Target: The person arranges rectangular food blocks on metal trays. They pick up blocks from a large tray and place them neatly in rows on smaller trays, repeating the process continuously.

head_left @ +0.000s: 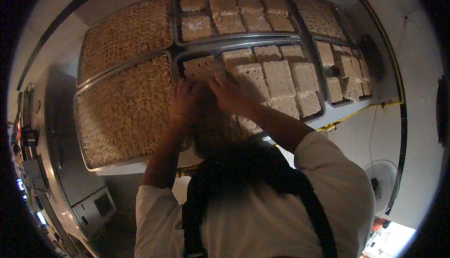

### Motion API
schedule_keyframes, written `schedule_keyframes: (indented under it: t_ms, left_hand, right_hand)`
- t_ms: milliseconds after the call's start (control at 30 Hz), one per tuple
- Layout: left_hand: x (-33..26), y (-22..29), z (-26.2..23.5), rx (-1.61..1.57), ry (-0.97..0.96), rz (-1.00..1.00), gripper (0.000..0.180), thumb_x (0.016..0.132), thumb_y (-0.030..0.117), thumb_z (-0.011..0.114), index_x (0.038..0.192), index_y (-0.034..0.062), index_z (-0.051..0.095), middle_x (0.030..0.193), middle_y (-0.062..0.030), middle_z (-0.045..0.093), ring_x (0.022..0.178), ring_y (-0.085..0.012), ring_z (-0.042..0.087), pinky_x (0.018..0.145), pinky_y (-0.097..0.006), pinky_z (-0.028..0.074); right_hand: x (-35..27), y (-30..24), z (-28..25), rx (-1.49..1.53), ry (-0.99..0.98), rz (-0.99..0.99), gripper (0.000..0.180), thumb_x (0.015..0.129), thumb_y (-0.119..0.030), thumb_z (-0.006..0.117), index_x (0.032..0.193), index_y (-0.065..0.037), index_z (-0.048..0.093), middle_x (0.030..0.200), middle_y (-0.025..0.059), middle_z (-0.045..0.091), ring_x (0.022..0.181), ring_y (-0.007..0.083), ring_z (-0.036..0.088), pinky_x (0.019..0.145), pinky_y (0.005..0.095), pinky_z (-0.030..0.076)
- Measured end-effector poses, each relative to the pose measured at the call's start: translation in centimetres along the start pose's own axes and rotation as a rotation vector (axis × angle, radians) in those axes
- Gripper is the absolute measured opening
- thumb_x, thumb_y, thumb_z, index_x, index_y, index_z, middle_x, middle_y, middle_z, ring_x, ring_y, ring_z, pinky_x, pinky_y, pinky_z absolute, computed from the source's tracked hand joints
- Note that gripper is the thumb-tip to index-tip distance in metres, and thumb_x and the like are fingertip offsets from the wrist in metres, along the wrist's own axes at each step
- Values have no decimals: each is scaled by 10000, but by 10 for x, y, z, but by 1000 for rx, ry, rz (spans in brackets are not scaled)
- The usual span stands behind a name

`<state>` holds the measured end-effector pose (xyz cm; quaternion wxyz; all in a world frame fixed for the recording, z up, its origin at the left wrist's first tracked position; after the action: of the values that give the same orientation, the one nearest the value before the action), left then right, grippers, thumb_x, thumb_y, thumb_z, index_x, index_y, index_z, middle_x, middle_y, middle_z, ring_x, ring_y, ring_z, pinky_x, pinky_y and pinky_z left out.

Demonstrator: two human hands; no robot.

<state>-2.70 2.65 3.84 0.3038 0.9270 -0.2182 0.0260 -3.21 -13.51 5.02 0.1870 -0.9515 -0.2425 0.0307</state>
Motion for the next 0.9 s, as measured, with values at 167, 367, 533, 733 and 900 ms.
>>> schedule_keyframes:
  t_ms: [167, 367, 533, 733, 900]
  left_hand:
    - [12, 31, -21, 319, 170, 105, 494, 907, 253, 676, 1384, 192, 561, 1371, -110, 553, 1311, -385, 513, 1108, -516, 423]
    - [-29, 52, 23, 114, -122, 148, 444, 910, 327, 700, 1301, 122, 646, 1274, -161, 656, 1183, -387, 633, 958, -504, 547]
    - [-48, 56, 60, 47, -359, 144, 466, 893, 358, 721, 1272, 93, 667, 1241, -180, 688, 1122, -391, 674, 945, -494, 560]
    - [-49, 91, 57, -98, -360, 310, 475, 888, 356, 727, 1273, 86, 665, 1246, -182, 688, 1126, -390, 673, 953, -489, 556]
    - [-36, 98, 72, -104, -423, 343, 482, 884, 354, 732, 1274, 80, 664, 1250, -184, 688, 1129, -389, 672, 959, -485, 553]
  right_hand:
    - [5, -7, -6, 64, 94, -58, 624, 891, -104, 627, 1466, 39, 432, 1603, 295, 292, 1460, 504, 335, 1195, 532, 346]
    - [-88, -29, -38, 442, -25, 40, 485, 935, -179, 636, 1366, 13, 523, 1365, 259, 553, 1292, 476, 515, 1120, 544, 418]
    - [-127, -62, -50, 291, -84, 19, 497, 998, -235, 595, 1439, -22, 507, 1448, 267, 525, 1339, 441, 494, 1142, 506, 400]
    - [-90, -61, -24, 293, -63, -9, 630, 937, -347, 680, 1445, -22, 498, 1398, 260, 564, 1244, 455, 548, 1096, 526, 436]
    - [-43, -18, 36, 103, -601, -24, 691, 873, -331, 742, 1412, 15, 484, 1323, 264, 568, 1238, 431, 549, 1080, 515, 456]
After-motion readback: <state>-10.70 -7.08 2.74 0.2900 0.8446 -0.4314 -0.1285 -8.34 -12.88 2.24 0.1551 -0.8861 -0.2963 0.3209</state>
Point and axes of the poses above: each hand's wrist, its own x-axis towards the middle knuckle, its own z-axis out of the palm, y = z × x, the point moved 8 cm from there along x, towards the middle knuckle
